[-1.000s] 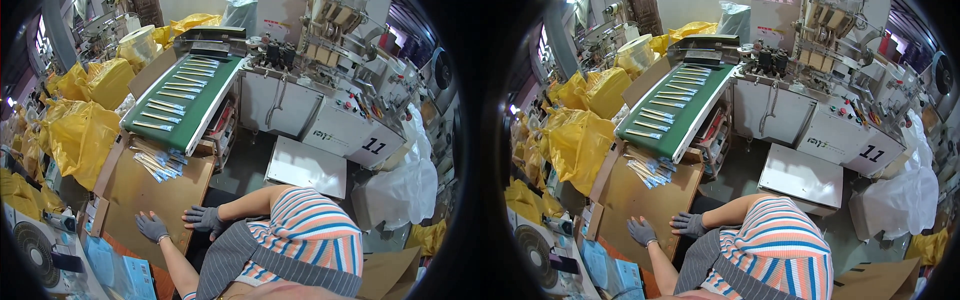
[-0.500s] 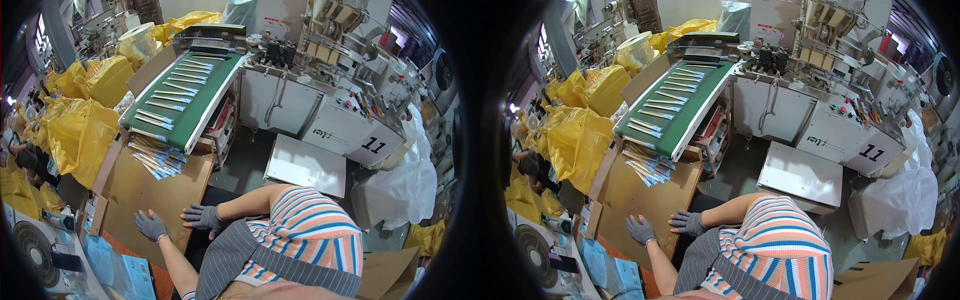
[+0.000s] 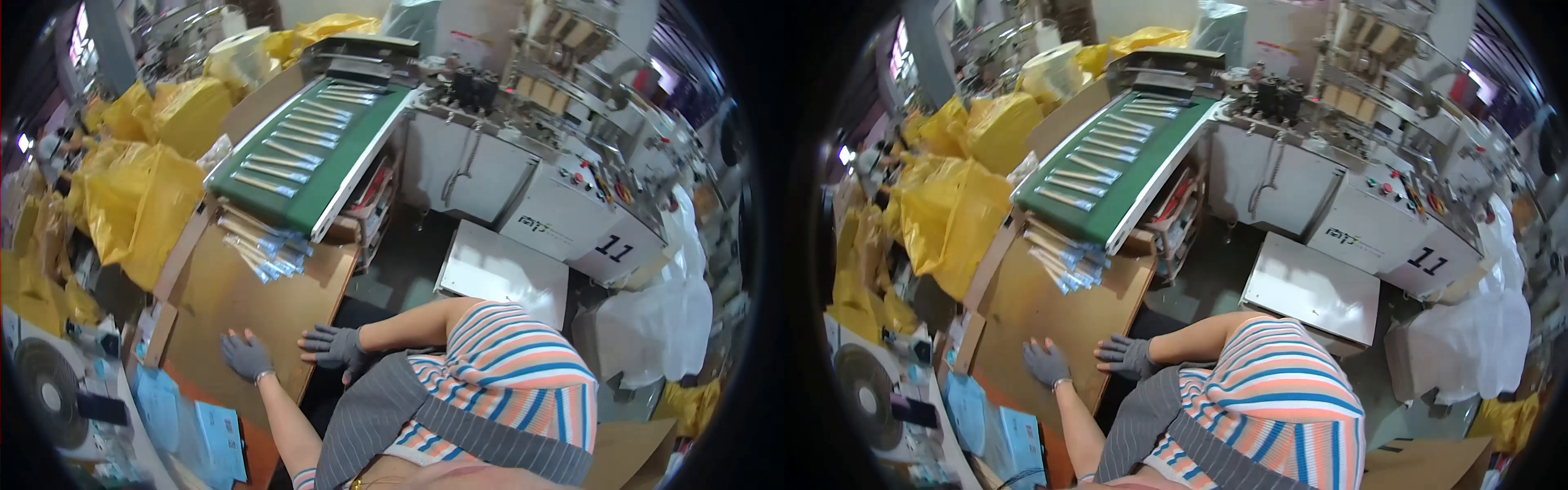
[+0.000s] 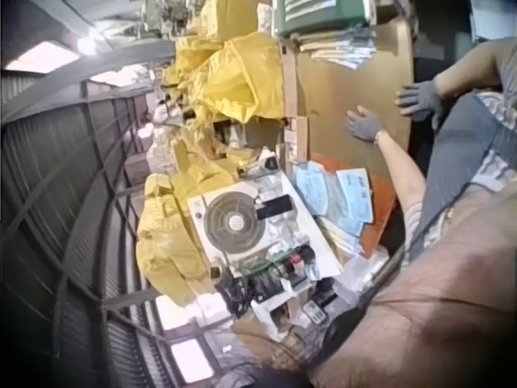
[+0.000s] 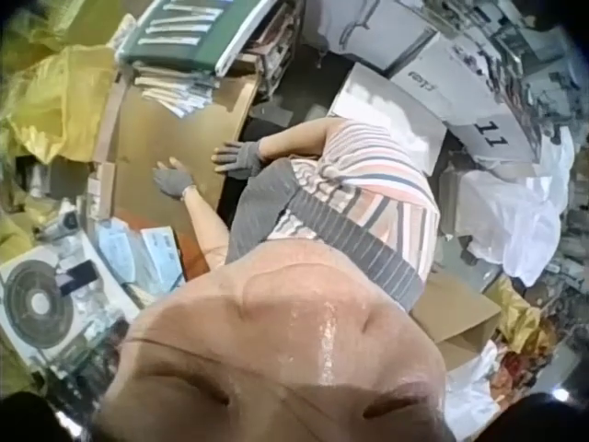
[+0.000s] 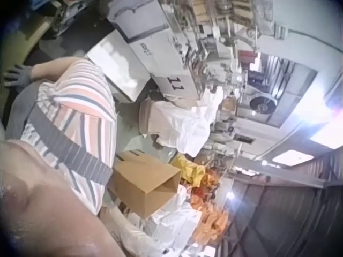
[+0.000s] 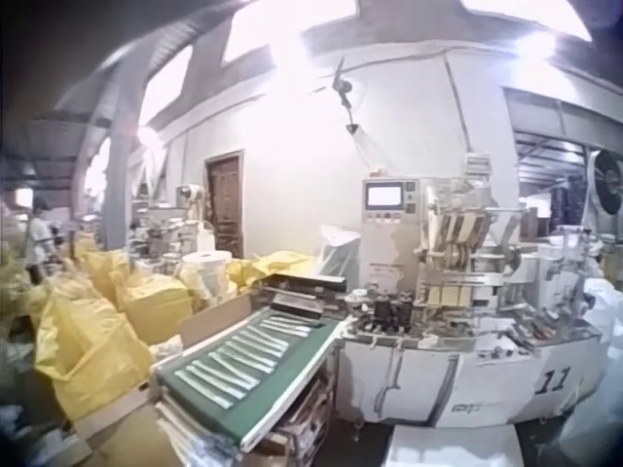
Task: Pack multiple wooden chopsticks into small blue plastic bags.
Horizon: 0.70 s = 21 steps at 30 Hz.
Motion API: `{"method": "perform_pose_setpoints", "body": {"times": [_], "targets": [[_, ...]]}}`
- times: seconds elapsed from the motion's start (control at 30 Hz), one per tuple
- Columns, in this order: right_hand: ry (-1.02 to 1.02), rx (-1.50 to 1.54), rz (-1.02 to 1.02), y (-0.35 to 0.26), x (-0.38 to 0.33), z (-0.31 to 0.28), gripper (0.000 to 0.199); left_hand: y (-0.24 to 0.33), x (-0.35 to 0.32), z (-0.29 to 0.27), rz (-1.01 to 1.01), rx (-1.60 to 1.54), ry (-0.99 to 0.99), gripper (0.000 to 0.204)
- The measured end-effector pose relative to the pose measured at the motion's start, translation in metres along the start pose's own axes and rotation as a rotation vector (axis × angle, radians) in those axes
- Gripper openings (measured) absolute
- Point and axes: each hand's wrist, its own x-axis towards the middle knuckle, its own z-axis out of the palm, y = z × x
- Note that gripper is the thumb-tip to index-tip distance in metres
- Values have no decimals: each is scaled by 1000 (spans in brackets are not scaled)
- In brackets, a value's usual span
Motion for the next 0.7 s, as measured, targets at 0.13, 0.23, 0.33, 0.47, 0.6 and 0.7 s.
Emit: {"method": "perform_pose_setpoints", "body": {"times": [0.13, 0.23, 0.33, 0.47, 0.6, 0.7], "targets": [[65, 0, 1, -7, -9, -28, 112, 21, 6, -8, 14, -45, 31, 45], [-37, -55, 73, -21, 5, -51, 102, 13, 6, -2, 6, 19, 50, 47], [236, 198, 163, -10, 50, -87, 96, 14, 10, -7, 5, 11, 17, 47], [502, -93, 372, 65, 137, -144, 101, 14, 4, -11, -1, -35, 61, 45], [437, 20, 809, 162, 171, -178, 104, 9, 3, -10, -11, -85, 79, 44], [451, 180, 965, 201, 168, -160, 99, 14, 15, -10, -36, -107, 77, 46]]}}
